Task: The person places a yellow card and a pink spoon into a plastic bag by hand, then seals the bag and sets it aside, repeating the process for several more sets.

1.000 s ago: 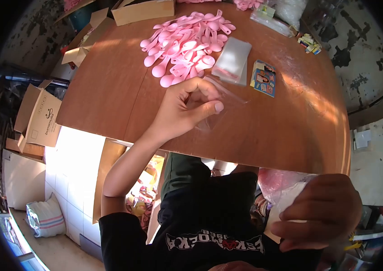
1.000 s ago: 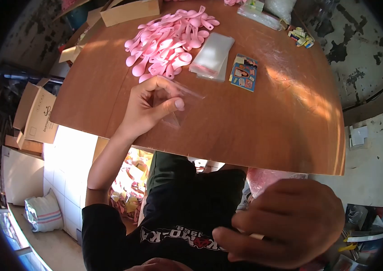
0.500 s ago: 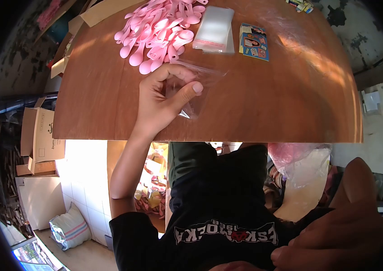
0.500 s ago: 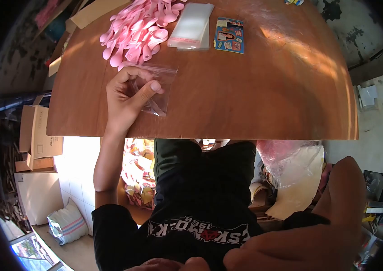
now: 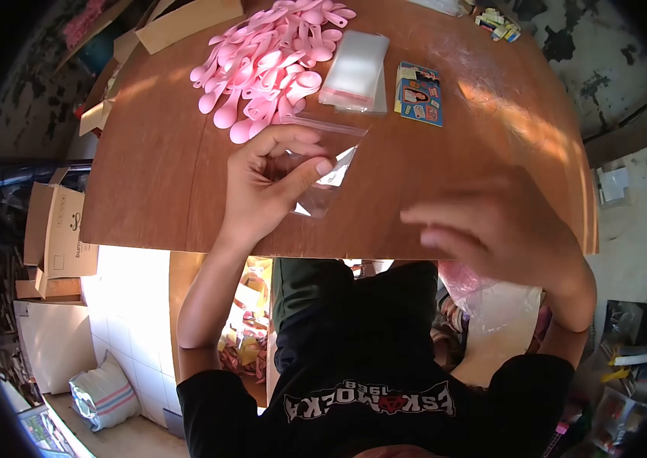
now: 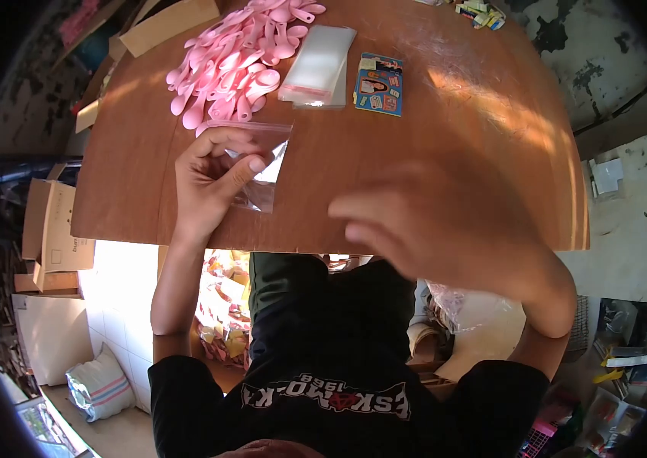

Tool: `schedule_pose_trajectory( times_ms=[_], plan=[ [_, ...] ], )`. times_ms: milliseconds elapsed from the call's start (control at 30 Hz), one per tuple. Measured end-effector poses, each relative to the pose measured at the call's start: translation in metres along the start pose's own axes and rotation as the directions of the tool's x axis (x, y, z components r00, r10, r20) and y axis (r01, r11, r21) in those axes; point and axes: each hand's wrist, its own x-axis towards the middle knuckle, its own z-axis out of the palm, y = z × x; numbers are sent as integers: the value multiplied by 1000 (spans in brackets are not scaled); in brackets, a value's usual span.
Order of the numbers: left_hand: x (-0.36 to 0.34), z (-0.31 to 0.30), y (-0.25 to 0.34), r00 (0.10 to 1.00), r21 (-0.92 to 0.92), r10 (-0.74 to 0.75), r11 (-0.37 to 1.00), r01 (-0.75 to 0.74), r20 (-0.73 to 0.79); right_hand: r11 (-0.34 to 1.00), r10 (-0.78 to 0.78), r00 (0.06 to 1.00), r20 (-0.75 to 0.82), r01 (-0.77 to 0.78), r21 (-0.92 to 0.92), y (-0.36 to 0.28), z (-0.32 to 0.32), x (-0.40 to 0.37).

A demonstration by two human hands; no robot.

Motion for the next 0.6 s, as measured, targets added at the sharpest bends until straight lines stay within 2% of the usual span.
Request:
schedule_pose_trajectory(
  times_ms=[33,67,133,200,267,333,367,400,433,467,533,567,600],
  plan=[
    [1,1,1,1000,-3,8,1000,-8,2,994,108,989,-102,-109,-7,26,9,12],
    [3,2,3,1000,17,-17,1000,17,-12,983,98,970,-221,-129,-133,56,20,20],
    [7,3,7,999,38,-30,999,31,-22,949,95,921,-379,-199,-244,100,39,31],
    [12,2,13,991,-18,-130,991,130,-28,940,99,924,-368,-209,-271,122,47,36],
    [18,5,20,990,-16,-134,991,133,-38,931,99,930,-354,-212,-296,131,47,38],
    [23,3,22,988,-15,-143,990,142,-51,940,234,921,-311,-296,-170,127,46,38],
    [25,1,21,987,4,-161,987,161,-16,941,229,922,-311,-291,-172,131,46,38],
    [27,0,20,983,22,-181,983,181,20,956,237,919,-317,-278,-93,135,46,37],
    [29,1,19,984,23,-178,984,177,20,964,246,914,-322,-264,-13,137,46,37],
    [30,3,19,983,57,-180,982,179,18,965,243,914,-324,-262,-16,138,45,37],
    [33,5,16,983,92,-181,980,179,15,963,159,773,-615,-258,-75,129,41,38],
    [35,5,14,980,56,-195,980,193,28,964,156,773,-615,-256,-76,120,39,36],
    [36,5,11,977,19,-208,978,208,41,965,255,654,-712,-222,142,101,34,36]
  ],
)
